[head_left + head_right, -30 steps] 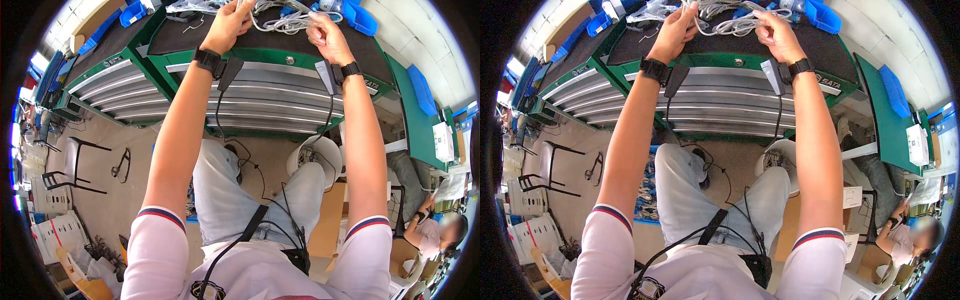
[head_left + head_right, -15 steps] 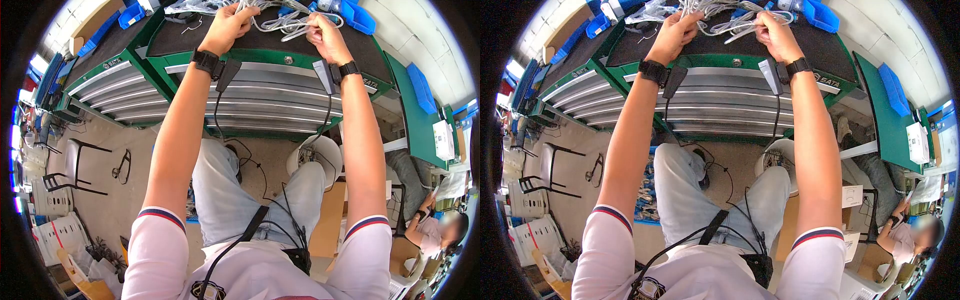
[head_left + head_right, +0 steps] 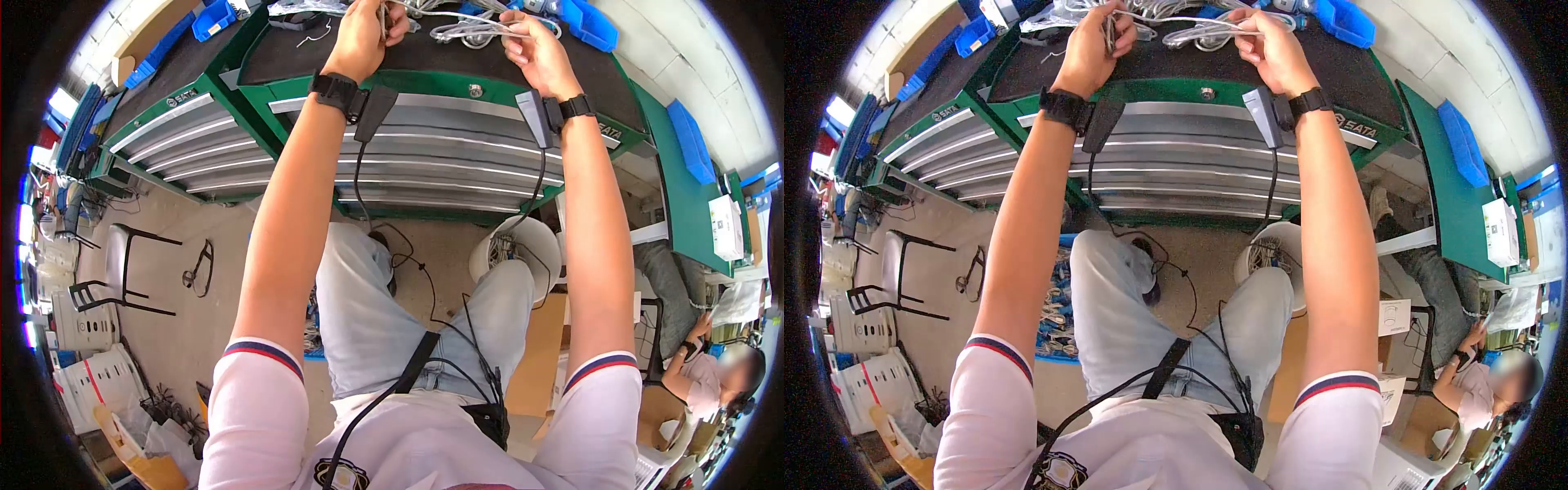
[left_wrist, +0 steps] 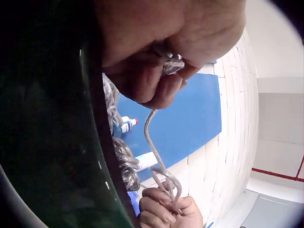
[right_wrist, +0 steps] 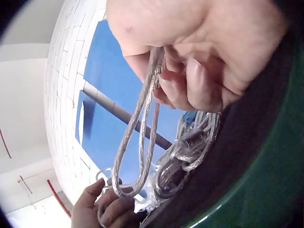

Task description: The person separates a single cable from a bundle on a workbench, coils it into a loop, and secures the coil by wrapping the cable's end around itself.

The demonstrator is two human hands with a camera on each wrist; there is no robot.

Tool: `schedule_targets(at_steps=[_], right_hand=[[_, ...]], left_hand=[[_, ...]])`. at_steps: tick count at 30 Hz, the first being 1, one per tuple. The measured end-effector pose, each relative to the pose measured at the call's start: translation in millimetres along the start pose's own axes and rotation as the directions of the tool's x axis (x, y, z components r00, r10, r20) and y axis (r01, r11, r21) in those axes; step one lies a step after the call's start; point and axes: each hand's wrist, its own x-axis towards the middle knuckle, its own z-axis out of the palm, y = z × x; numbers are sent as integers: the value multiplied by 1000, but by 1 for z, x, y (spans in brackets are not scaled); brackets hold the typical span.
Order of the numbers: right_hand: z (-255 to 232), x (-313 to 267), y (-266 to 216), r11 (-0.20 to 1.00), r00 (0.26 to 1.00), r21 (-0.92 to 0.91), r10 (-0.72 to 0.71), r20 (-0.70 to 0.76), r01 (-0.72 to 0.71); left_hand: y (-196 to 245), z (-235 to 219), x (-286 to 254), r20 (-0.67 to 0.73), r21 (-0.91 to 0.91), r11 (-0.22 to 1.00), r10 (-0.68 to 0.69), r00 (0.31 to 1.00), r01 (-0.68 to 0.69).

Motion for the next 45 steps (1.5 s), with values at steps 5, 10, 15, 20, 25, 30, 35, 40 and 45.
schedule_targets(at_steps=[5,10,15,20,25,30,35,40,45], right_hand=[[7,-3,-1,990,999,-134,-37,-16,35],[29,-10,-11,995,998,-97,-27,-61,21],[34,-11,-13,998,998,-56,-15,-60,12],[37,-12,-16,989,998,-148,-32,-58,23],[41,-11,-14,988,987,-152,-33,-158,8],[29,-6,-7,997,978,-73,2,-206,-17],[19,-5,-8,994,999,110,0,-42,4],[25,-7,-11,987,999,159,31,-42,-24],[17,-5,-7,990,999,142,24,-33,-19]], left_hand=[[1,1,-1,-36,-25,1000,-9,999,8],[-4,-12,1,78,-84,995,-40,996,46],[0,-7,-3,88,-36,999,-15,996,18],[1,-3,-3,70,11,1000,-19,997,18],[1,-1,-2,57,33,999,-35,998,33],[0,-5,0,73,18,999,-51,996,50],[-6,-11,3,0,40,998,-42,999,42],[-13,-11,8,53,156,985,66,996,-73],[-5,0,2,89,318,944,64,994,-89]])
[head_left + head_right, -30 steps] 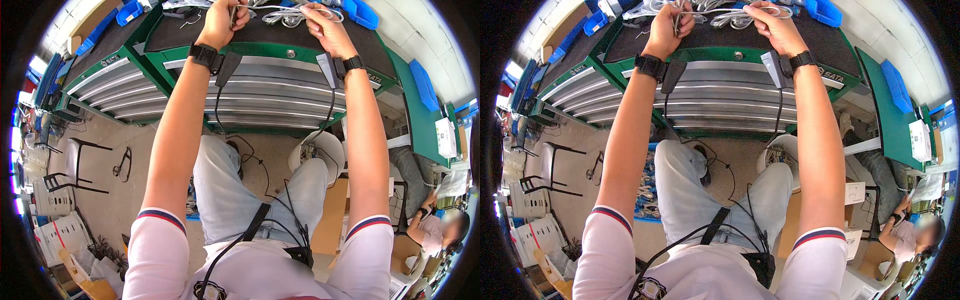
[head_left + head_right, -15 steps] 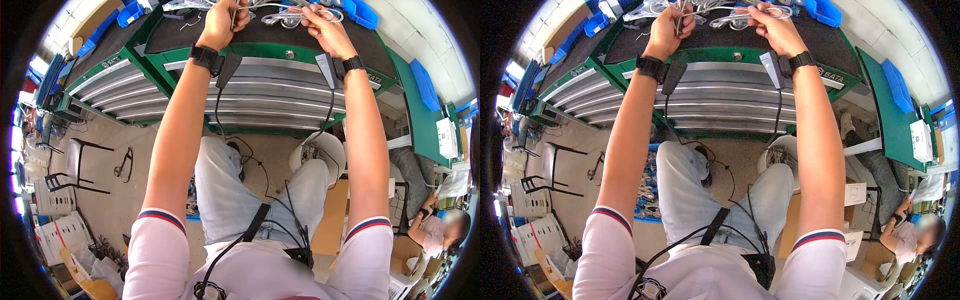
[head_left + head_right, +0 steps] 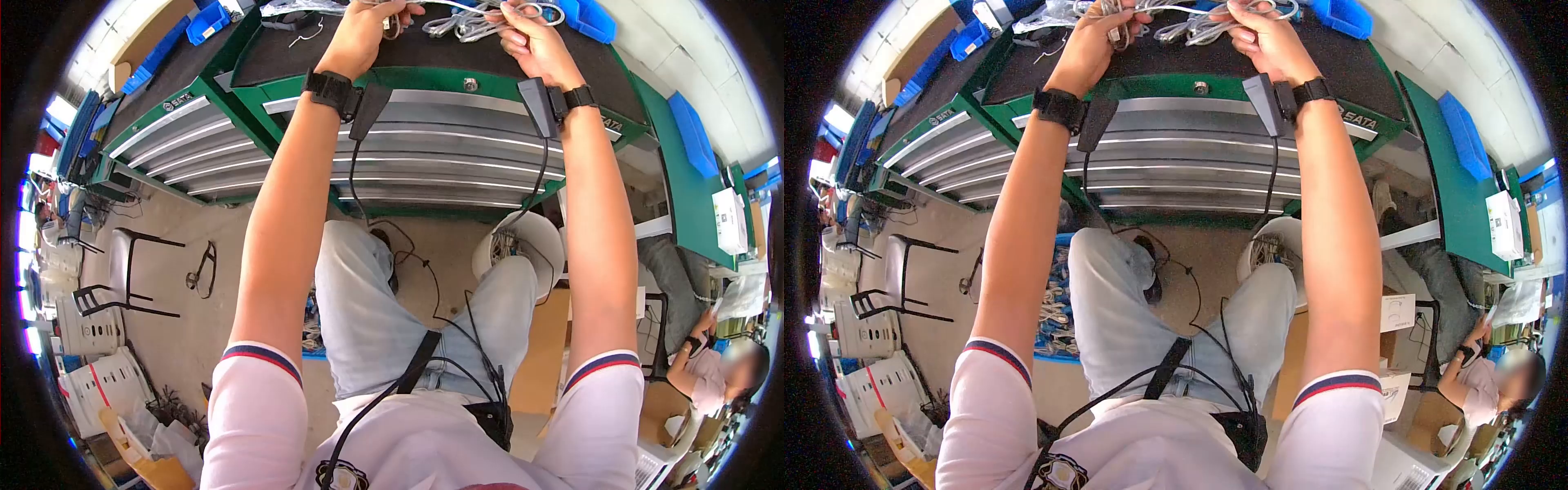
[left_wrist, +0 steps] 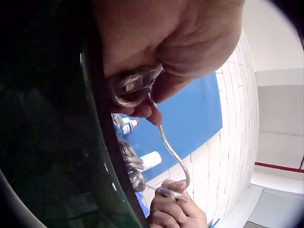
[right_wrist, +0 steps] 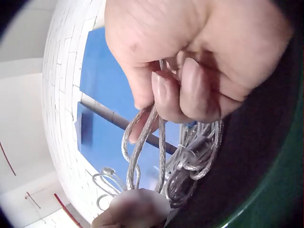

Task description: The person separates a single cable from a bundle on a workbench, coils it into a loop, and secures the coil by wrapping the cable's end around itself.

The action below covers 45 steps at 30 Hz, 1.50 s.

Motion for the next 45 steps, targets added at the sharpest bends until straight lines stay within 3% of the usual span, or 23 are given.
schedule_targets(at_steps=[2,9,15,17,18,22,25,28,30,34,37,39,40,41,45], right_hand=[[0,1,-1,1000,999,17,-22,-24,22],[-8,5,1,1000,998,22,7,-60,-5],[-8,4,1,999,999,30,11,-32,-10],[2,1,0,999,989,-34,0,-149,-5],[-25,10,8,998,998,-38,-49,-39,47],[-35,14,9,999,999,26,-42,-11,42],[-36,13,10,998,998,35,-54,-18,55],[-35,13,10,997,998,39,-62,-12,63],[-28,10,10,996,995,-39,-82,-49,80],[1,0,2,998,984,-13,-67,-165,66],[13,-4,-2,992,982,-127,-2,-188,-22],[21,-7,-2,817,997,-573,-62,34,71],[25,-10,0,736,995,-669,-71,76,104],[30,-12,0,671,992,-731,-76,102,127],[28,-12,0,709,991,-693,-91,94,130]], left_hand=[[1,2,0,-22,-71,997,-18,1000,16],[7,6,-2,0,-40,998,-43,999,43],[1,-2,3,51,145,989,-28,998,21],[5,6,-4,8,-47,999,16,1000,-15],[7,6,-5,-3,-53,999,11,1000,-11],[1,2,-2,32,51,999,14,999,-16],[-4,9,-4,-60,-5,999,53,997,-54],[0,6,-5,21,26,999,43,999,-44],[3,4,-3,17,75,997,20,1000,-21],[3,4,-4,46,111,992,55,997,-60],[6,5,-6,42,142,988,48,998,-54],[8,6,-8,65,126,989,66,996,-74],[8,6,-8,66,127,989,67,996,-75],[10,7,-8,87,153,985,70,994,-83],[14,12,-9,124,166,983,54,991,-74]])
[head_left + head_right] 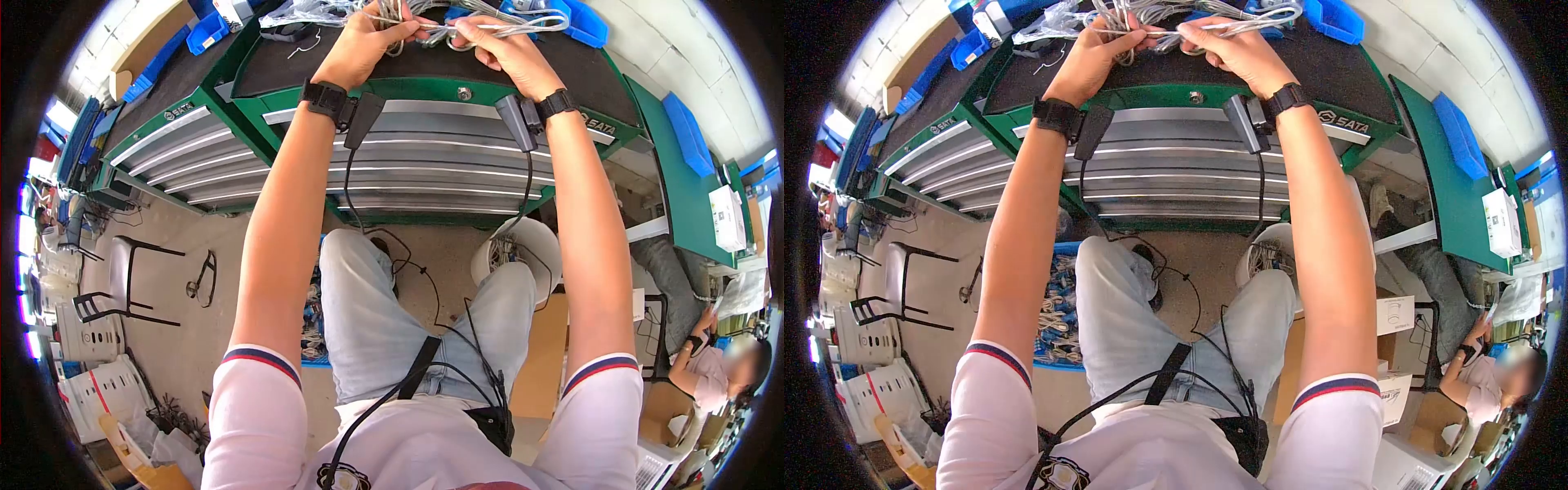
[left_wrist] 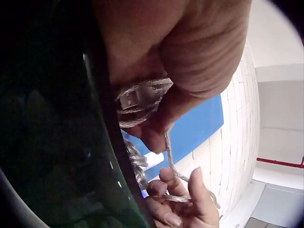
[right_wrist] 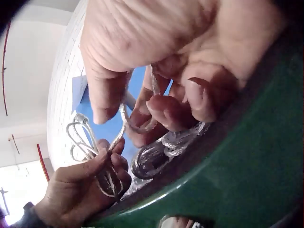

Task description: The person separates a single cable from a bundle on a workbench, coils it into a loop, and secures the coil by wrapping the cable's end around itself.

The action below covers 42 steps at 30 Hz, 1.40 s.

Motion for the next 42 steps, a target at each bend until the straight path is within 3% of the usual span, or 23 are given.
schedule_targets(at_steps=[4,7,10,12,14,16,23,26,33,35,36,37,38,40,41,42], right_hand=[[-5,3,6,984,1000,177,17,8,-19],[-9,4,10,976,999,214,30,41,-38],[-12,5,9,968,997,244,36,62,-51],[-13,5,10,968,997,244,36,70,-53],[-13,7,11,968,994,249,12,109,-39],[-13,7,12,967,994,252,4,108,-31],[-15,9,16,954,993,299,-18,113,-16],[-15,8,13,955,992,297,-26,125,-13],[-18,9,15,946,991,323,-17,131,-26],[-21,11,22,909,994,411,20,103,-61],[-20,11,21,909,994,412,20,103,-61],[-20,11,20,823,992,554,111,57,-124],[-20,11,20,711,978,683,208,27,-170],[-18,10,18,751,979,644,201,-8,-149],[-18,9,17,738,981,660,196,-9,-141],[-19,9,17,725,982,676,189,-10,-133]], left_hand=[[8,2,-3,39,87,996,-38,999,34],[5,1,-1,47,43,999,-33,998,31],[-6,-6,4,8,-40,993,-110,994,110],[-13,-7,5,-108,-354,931,-137,985,90],[-16,-9,8,-157,-349,930,-177,972,113],[-33,-20,17,-106,-546,835,-145,984,64],[-21,-10,10,-266,-412,910,-165,950,42],[-22,-11,9,-245,-342,936,-178,953,87],[-29,-8,13,-210,-436,899,-155,965,49],[-29,-10,13,-216,-436,899,-151,965,44],[-23,-11,11,-175,-303,950,-128,976,70],[-17,-11,8,-131,-163,983,-111,985,89],[-11,-9,6,-131,-163,983,-112,985,90],[2,-2,0,-61,-79,992,-101,993,96],[2,-1,0,-60,-80,992,-103,993,98],[-1,-1,2,-30,-207,974,-98,995,90]])
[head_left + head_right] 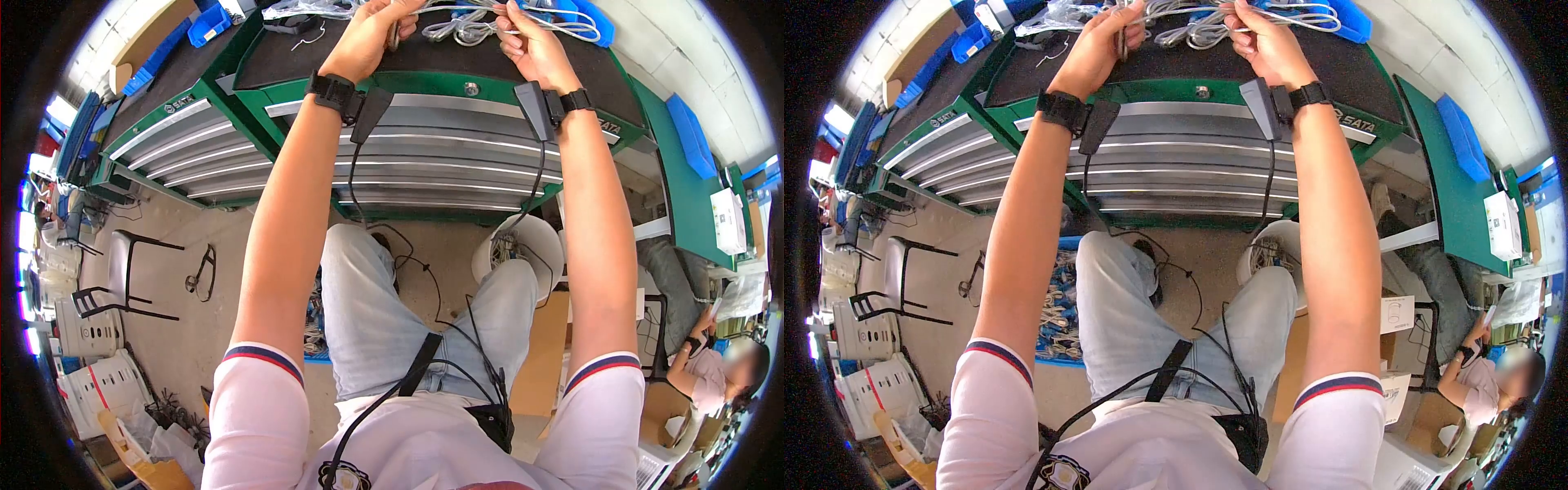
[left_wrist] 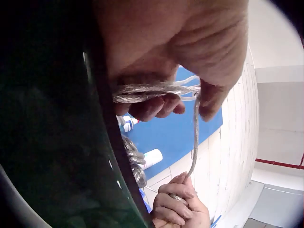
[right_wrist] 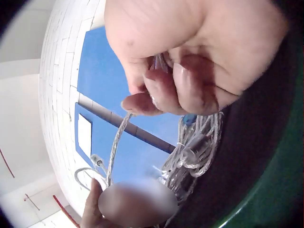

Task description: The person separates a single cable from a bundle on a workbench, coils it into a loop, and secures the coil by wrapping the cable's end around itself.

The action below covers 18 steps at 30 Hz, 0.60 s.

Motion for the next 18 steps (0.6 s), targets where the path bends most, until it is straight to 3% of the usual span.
schedule_targets(at_steps=[4,8,10,11,13,18], right_hand=[[-1,1,1,999,1000,40,5,-9,-4],[-8,4,1,995,998,97,6,62,-12],[-9,4,0,982,995,189,7,100,-26],[-9,4,1,983,997,180,11,78,-25],[-12,5,2,980,997,199,9,79,-24],[-19,6,7,977,997,211,-3,73,-12]], left_hand=[[-13,-9,9,69,-299,954,11,998,10],[-16,-13,11,90,-354,935,14,996,19],[-10,-7,7,-36,-204,979,-6,999,-2],[-6,-6,5,-35,-203,979,-6,999,-2],[-3,-8,3,-48,-25,999,-23,999,22],[-9,-8,5,-43,70,997,38,998,-35]])
